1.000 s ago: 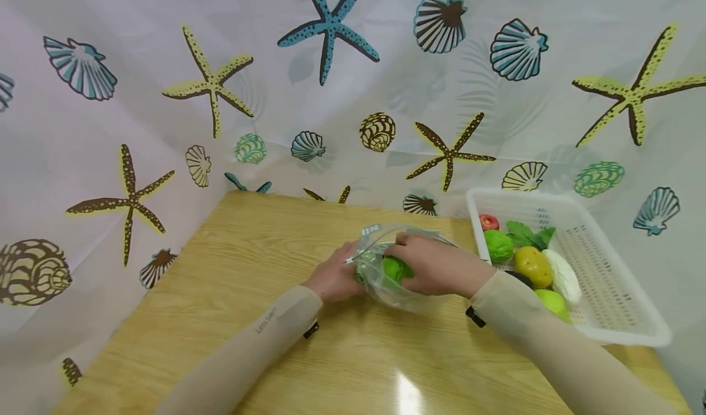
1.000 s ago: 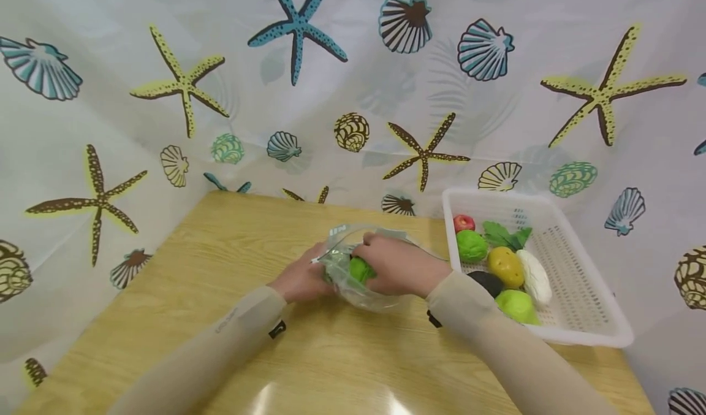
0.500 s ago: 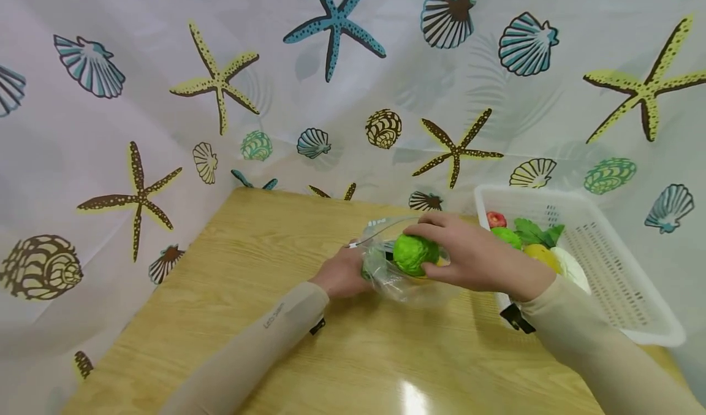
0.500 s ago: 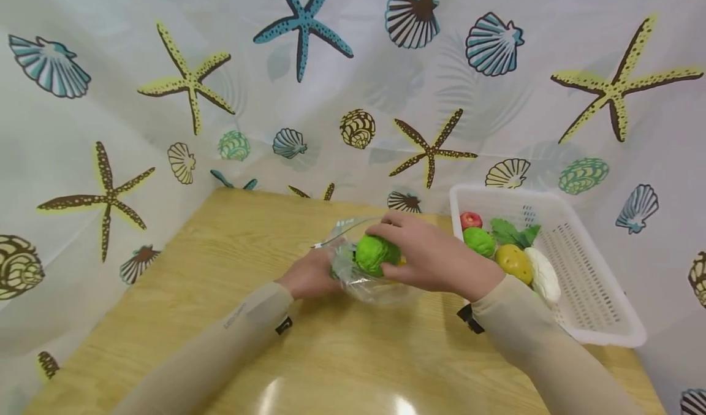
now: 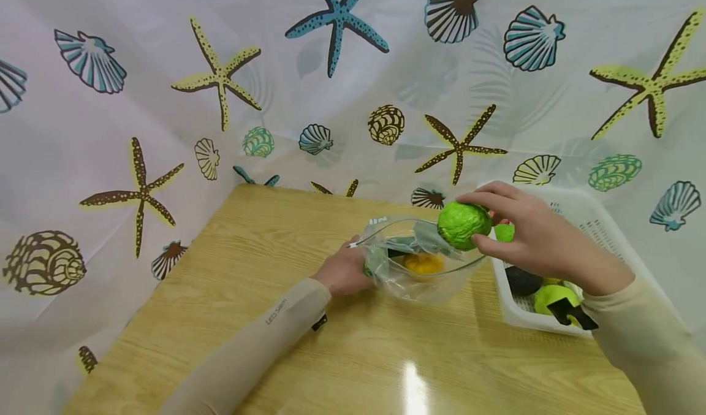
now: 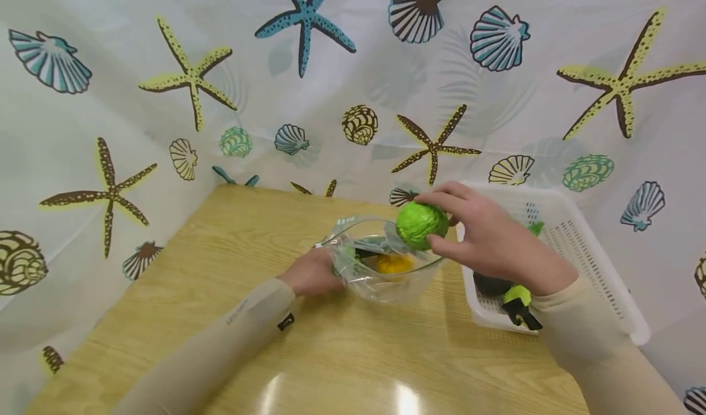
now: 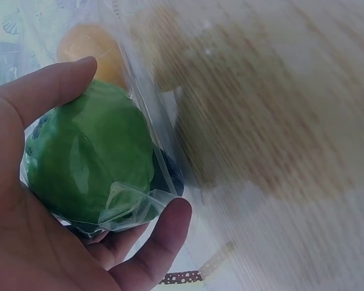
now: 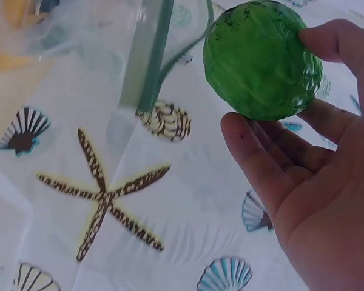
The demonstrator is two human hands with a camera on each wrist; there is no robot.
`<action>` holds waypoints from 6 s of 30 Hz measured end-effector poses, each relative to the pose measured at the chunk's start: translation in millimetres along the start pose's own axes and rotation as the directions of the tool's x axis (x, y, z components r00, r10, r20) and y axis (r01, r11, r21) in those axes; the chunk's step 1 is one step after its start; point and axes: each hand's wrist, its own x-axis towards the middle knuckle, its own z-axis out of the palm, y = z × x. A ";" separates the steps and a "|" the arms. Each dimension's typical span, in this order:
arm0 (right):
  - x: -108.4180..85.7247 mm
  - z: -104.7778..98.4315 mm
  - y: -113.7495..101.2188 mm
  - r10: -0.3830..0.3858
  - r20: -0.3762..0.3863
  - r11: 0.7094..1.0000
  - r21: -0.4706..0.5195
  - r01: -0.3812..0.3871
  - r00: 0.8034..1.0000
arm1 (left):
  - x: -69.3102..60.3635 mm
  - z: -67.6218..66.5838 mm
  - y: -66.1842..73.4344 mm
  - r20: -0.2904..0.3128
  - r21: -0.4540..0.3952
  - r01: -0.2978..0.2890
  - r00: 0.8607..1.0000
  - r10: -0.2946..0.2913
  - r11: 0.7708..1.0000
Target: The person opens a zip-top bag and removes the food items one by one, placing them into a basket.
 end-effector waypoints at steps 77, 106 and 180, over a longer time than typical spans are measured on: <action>-2.1 57.1 -9.4 -0.111 0.126 0.991 -0.055 0.118 0.986 | -0.2 -0.3 3.8 -0.006 -0.026 -0.005 1.000 0.005 1.000; 27.3 115.3 5.2 0.202 0.621 0.970 -0.233 -0.067 0.757 | 0.9 4.1 2.1 -0.078 -0.055 -0.043 0.996 0.038 0.998; 47.7 125.0 17.0 0.310 0.294 0.941 -0.234 -0.246 0.904 | 6.2 6.1 -1.0 -0.130 -0.080 -0.055 0.991 0.044 0.995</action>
